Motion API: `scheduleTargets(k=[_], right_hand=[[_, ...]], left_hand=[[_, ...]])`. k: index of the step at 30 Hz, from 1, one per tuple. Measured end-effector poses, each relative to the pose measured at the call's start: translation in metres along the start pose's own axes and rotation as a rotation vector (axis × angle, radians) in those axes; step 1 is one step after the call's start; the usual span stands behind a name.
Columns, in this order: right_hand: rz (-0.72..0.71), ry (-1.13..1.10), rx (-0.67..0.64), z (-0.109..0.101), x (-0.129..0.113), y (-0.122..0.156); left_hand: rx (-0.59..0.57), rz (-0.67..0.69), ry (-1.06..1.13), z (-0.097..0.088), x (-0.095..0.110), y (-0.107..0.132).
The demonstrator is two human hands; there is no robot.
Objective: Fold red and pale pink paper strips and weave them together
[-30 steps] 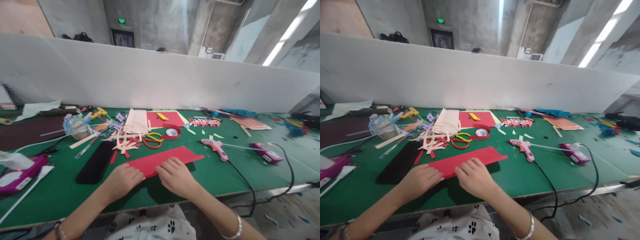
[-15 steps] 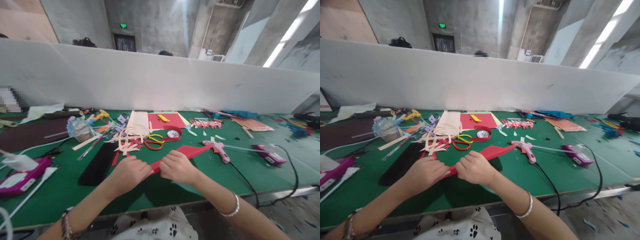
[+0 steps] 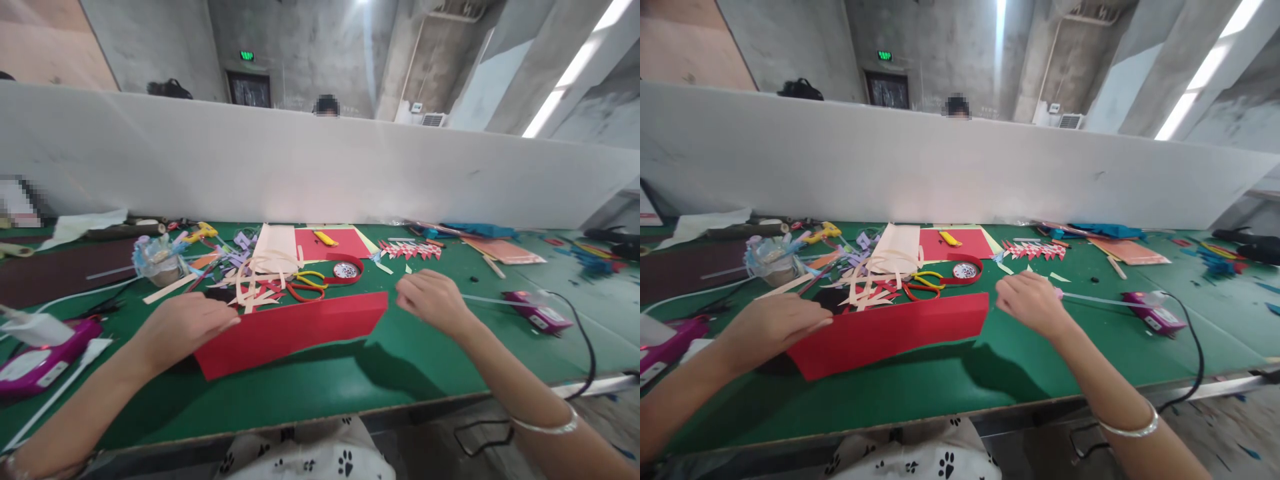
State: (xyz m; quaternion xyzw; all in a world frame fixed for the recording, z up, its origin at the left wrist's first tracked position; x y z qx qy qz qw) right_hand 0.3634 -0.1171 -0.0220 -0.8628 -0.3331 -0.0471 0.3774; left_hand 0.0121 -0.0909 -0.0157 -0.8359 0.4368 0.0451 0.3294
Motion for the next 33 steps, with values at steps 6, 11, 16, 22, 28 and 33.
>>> scheduleTargets(k=[6,11,16,22,28,33], right_hand=[[0.270,-0.253,0.134,-0.015,-0.008,-0.013],[0.028,-0.391,-0.198,0.008,-0.063,-0.052],[-0.003,-0.433,-0.372,0.030,-0.079,-0.069],[0.063,-0.570,-0.442,0.033,-0.086,-0.085],[0.074,-0.777,-0.366,0.028,-0.068,-0.077],[0.159,-0.906,-0.330,0.018,-0.039,-0.061]], left_hand=[[0.018,0.087,-0.013,-0.004,0.005,-0.006],[-0.150,0.071,0.011,0.005,0.007,-0.019],[-0.273,0.068,-0.002,0.013,0.026,-0.038],[-0.057,0.143,-0.141,0.016,0.073,-0.074],[0.120,0.225,-0.231,0.009,0.058,-0.066],[0.120,0.231,-0.375,-0.002,0.002,-0.037]])
Point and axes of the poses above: each hand's wrist, its own y-axis away from the middle knuckle, its own z-axis out of the palm, x = y × z, the point moved 4 cm from there along -y, towards the middle knuckle, and after that the axes turned 9 degrees about -y, right-handed, at the moved point
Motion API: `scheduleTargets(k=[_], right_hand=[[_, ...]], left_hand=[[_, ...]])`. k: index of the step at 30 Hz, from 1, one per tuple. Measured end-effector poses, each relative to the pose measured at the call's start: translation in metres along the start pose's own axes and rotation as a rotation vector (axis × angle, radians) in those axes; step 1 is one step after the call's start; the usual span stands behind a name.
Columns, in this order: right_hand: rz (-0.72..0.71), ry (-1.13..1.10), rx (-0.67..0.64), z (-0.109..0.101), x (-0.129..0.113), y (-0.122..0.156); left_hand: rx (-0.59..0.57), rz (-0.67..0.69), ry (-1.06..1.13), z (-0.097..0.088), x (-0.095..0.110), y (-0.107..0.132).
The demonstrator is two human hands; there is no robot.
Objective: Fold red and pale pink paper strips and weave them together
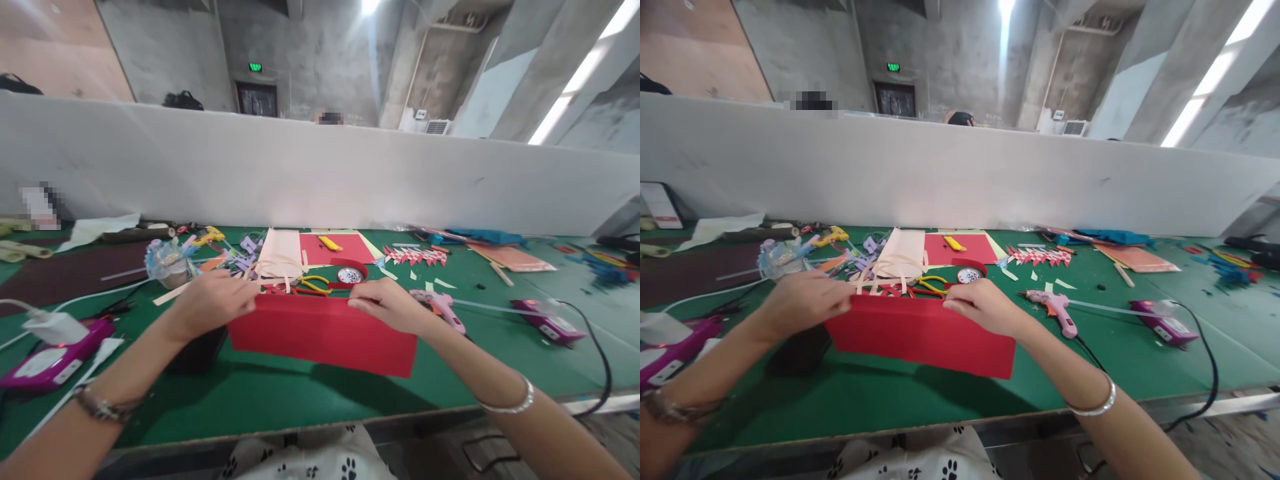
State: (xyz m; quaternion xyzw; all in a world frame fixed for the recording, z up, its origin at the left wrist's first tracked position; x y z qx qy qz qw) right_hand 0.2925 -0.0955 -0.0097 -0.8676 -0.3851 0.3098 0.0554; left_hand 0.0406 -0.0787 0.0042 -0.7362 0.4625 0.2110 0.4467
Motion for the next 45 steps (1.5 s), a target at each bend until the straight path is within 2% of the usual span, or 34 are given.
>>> scheduleTargets(k=[2,3,5,7,8,9,11,14,18,23,26,30,32,34,36,38,39,40,43,45], right_hand=[[0.038,0.018,0.025,-0.012,0.006,0.007],[0.057,0.040,0.048,-0.018,0.010,0.011],[0.083,0.101,0.101,-0.027,0.015,0.014],[0.058,0.181,0.099,-0.027,0.015,0.011],[0.017,0.219,0.070,-0.023,0.013,0.008],[-0.036,0.250,0.033,-0.018,0.009,0.003],[-0.148,0.275,-0.021,-0.006,0.001,-0.008],[-0.267,0.324,-0.034,0.006,-0.011,-0.019],[-0.332,0.497,0.071,0.017,-0.023,-0.028],[-0.442,0.550,0.229,0.033,-0.038,-0.036],[-0.443,0.565,0.332,0.032,-0.038,-0.033],[-0.347,0.652,0.323,0.016,-0.017,-0.015],[-0.249,0.686,0.273,0.005,0.001,-0.001],[-0.134,0.687,0.281,-0.009,0.021,0.015],[-0.003,0.629,0.365,-0.020,0.037,0.029],[0.140,0.489,0.502,-0.025,0.046,0.039],[0.226,0.372,0.592,-0.024,0.048,0.042],[0.314,0.185,0.629,-0.018,0.049,0.042],[0.435,-0.607,0.518,0.019,0.041,0.025],[0.508,-0.948,0.448,0.041,0.032,0.010]], left_hand=[[-0.022,-0.016,-0.096,0.004,-0.023,0.024],[-0.085,-0.048,-0.147,0.007,-0.034,0.035],[-0.104,-0.202,-0.243,0.008,-0.052,0.054],[-0.215,-0.365,-0.264,0.008,-0.059,0.060],[-0.215,-0.487,-0.241,0.004,-0.058,0.057],[-0.198,-0.519,-0.160,0.000,-0.051,0.049],[-0.147,-0.454,0.016,-0.008,-0.028,0.022],[-0.120,-0.229,0.157,-0.016,0.011,-0.019],[-0.070,-0.149,0.166,-0.015,0.036,-0.042],[0.035,-0.115,0.258,-0.019,0.044,-0.048],[0.040,-0.119,0.304,-0.021,0.043,-0.044],[-0.026,-0.168,0.357,-0.017,0.035,-0.026],[-0.088,-0.199,0.357,-0.013,0.027,-0.014],[-0.148,-0.225,0.327,-0.008,0.017,-0.003],[-0.164,-0.234,0.262,-0.007,0.008,0.003],[-0.130,-0.226,0.171,-0.010,0.003,0.000],[-0.105,-0.211,0.123,-0.013,0.004,-0.004],[-0.086,-0.189,0.074,-0.017,0.008,-0.010],[-0.060,-0.091,-0.017,-0.029,0.035,-0.034],[-0.074,-0.057,-0.009,-0.033,0.059,-0.046]])
Point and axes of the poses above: each hand's wrist, its own y-axis away from the middle knuckle, its own z-axis out of the palm, x = y × z, the point moved 4 cm from there along -y, towards the middle knuckle, and after that the axes turned 9 degrees about -y, right-handed, at the moved point
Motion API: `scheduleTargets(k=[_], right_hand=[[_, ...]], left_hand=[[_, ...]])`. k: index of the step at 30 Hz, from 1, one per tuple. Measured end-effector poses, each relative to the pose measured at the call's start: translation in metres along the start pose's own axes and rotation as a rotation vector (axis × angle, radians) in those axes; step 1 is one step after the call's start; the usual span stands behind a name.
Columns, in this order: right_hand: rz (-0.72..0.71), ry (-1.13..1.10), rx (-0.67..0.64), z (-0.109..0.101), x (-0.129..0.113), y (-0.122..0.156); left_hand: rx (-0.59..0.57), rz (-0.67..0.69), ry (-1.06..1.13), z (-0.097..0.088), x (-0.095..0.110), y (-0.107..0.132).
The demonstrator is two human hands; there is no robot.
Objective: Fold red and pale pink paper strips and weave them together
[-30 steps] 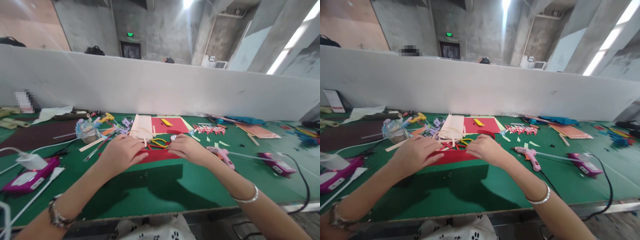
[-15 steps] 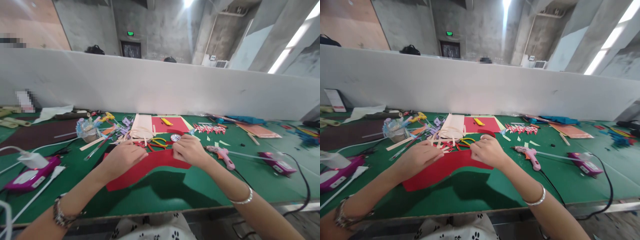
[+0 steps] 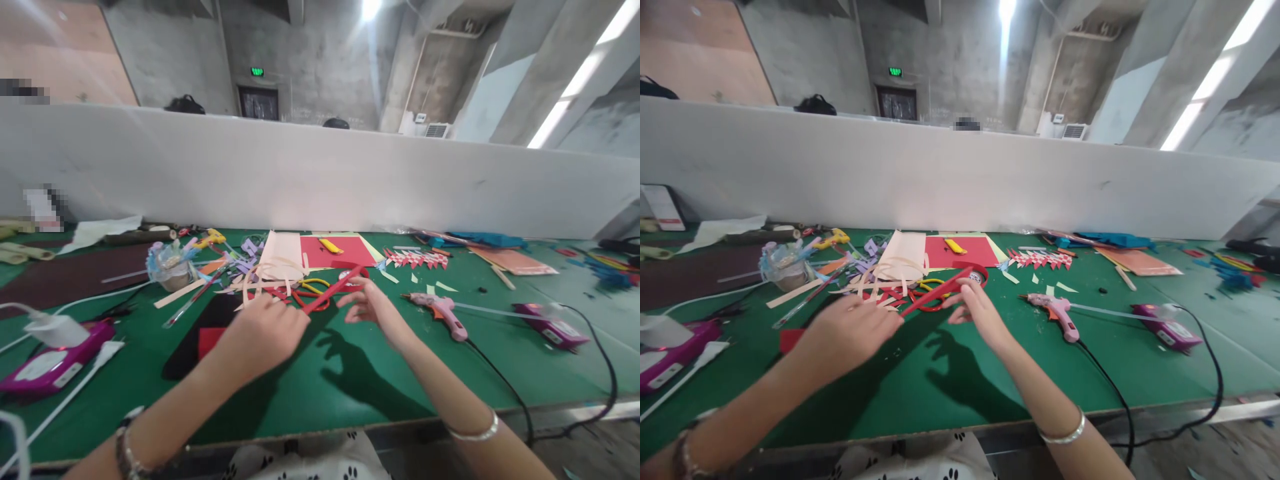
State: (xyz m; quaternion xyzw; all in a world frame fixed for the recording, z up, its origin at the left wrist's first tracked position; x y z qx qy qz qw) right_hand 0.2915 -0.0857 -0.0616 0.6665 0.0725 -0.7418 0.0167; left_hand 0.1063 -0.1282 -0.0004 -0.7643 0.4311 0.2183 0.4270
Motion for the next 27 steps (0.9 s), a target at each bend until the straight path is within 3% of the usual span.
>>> scheduleTargets(k=[3,6,11,14,16,18,22,27], right_hand=[[0.088,-0.106,0.085,0.017,0.007,-0.010],[0.125,-0.088,0.089,0.019,0.015,-0.020],[0.047,-0.091,-0.020,0.014,0.025,-0.031],[-0.045,-0.120,-0.077,0.011,0.018,-0.033],[-0.076,-0.109,-0.076,0.009,0.011,-0.032],[-0.096,-0.094,-0.067,0.009,0.003,-0.032],[-0.122,-0.083,-0.075,0.021,-0.006,-0.034],[-0.202,0.173,0.026,0.030,-0.005,-0.057]], left_hand=[[-0.023,0.101,0.095,0.001,0.040,-0.008],[-0.059,0.099,0.169,0.009,0.066,-0.010],[-0.299,-0.012,0.394,0.014,0.073,-0.015],[-0.382,-0.054,0.719,0.005,0.056,-0.018],[-0.316,-0.169,0.841,0.003,0.032,-0.021],[-0.182,-0.353,0.809,0.010,0.001,-0.025],[-0.012,-0.675,0.617,0.050,-0.049,-0.035],[-0.143,-0.760,0.860,0.106,-0.067,-0.051]])
Point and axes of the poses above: each hand's wrist, its own y-axis away from the middle knuckle, its own z-axis out of the palm, x = y × z, the point moved 4 cm from there along -y, towards the middle knuckle, and after that the axes turned 9 degrees about -y, right-handed, at the moved point
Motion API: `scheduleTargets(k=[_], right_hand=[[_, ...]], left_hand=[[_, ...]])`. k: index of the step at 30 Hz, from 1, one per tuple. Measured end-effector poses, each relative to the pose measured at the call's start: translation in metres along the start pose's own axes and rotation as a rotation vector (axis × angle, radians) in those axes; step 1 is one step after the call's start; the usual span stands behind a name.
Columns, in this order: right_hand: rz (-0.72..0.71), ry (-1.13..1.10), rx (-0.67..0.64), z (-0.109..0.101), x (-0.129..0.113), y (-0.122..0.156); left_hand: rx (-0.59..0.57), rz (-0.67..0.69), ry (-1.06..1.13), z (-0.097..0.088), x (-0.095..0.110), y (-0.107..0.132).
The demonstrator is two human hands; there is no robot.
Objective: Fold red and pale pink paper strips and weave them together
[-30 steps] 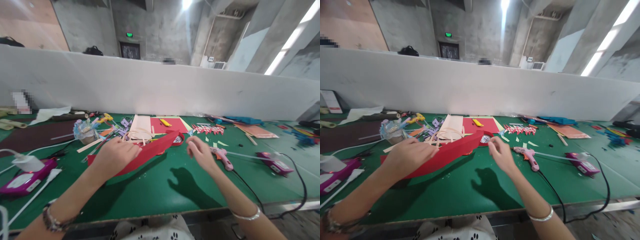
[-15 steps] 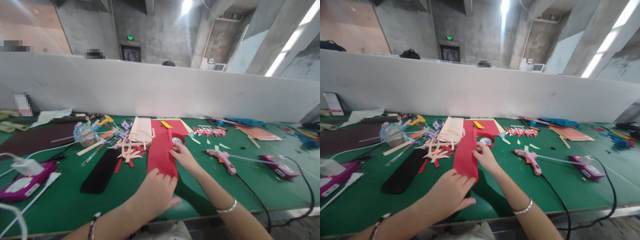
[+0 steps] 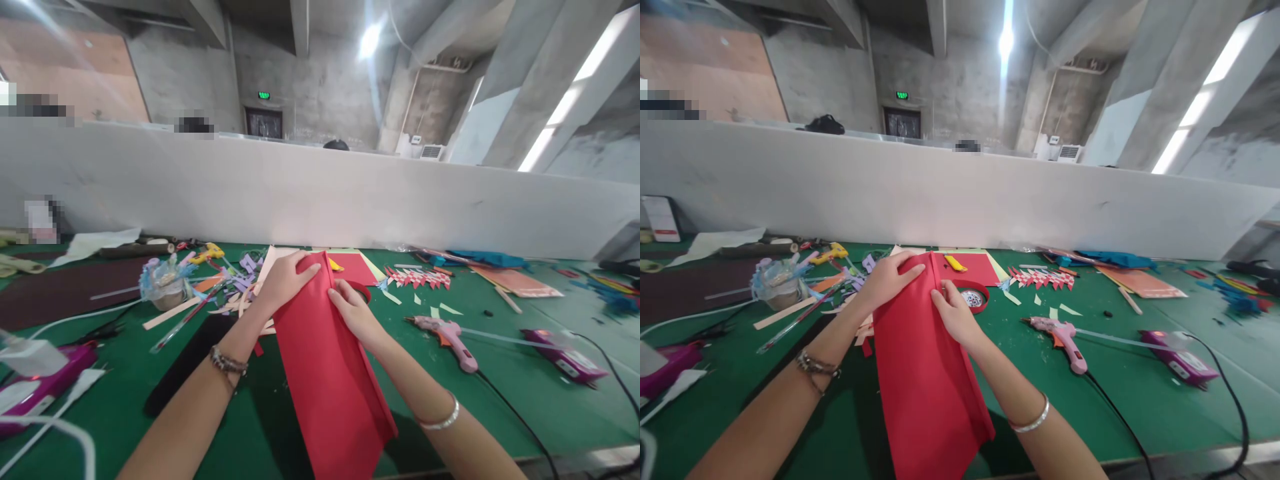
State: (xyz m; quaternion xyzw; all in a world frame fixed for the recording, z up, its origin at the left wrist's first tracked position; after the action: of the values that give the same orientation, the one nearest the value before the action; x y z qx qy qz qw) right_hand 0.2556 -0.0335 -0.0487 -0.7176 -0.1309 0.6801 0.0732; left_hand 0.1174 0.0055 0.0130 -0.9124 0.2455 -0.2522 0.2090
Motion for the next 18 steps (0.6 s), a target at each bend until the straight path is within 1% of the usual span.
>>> scheduleTargets(k=[4,6,7,9,10,12,15,17,18], right_hand=[[-0.147,0.266,0.127,-0.008,0.003,-0.031],[-0.209,0.352,0.124,-0.010,0.003,-0.046],[-0.226,0.357,0.104,-0.010,0.003,-0.053],[-0.218,0.268,0.056,-0.009,0.004,-0.064],[-0.188,0.189,0.026,-0.008,0.006,-0.068],[-0.102,0.025,-0.036,-0.004,0.011,-0.074],[-0.013,-0.101,-0.106,0.003,0.017,-0.077],[-0.013,-0.109,-0.144,0.007,0.018,-0.076],[-0.038,-0.087,-0.143,0.008,0.017,-0.076]], left_hand=[[-0.031,-0.011,0.047,0.007,-0.014,-0.010],[-0.042,-0.013,0.049,0.008,-0.023,-0.012],[-0.055,-0.018,0.048,0.008,-0.029,-0.012],[-0.092,-0.031,0.051,0.010,-0.041,-0.013],[-0.102,-0.037,0.049,0.011,-0.046,-0.014],[-0.080,-0.036,0.032,0.013,-0.052,-0.016],[-0.012,-0.030,0.024,0.015,-0.052,-0.021],[0.008,-0.059,0.056,0.016,-0.050,-0.023],[0.011,-0.073,0.073,0.017,-0.048,-0.023]])
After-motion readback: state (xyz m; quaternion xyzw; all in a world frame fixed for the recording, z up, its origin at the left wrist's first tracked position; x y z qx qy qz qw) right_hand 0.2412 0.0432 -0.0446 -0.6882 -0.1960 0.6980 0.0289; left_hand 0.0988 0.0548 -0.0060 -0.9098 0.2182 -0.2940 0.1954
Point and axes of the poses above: each hand's wrist, its own y-axis away from the middle knuckle, its own z-axis out of the palm, x = y × z, the point moved 4 cm from there along -y, towards the middle knuckle, and after that the axes turned 9 degrees about -y, right-handed, at the moved point
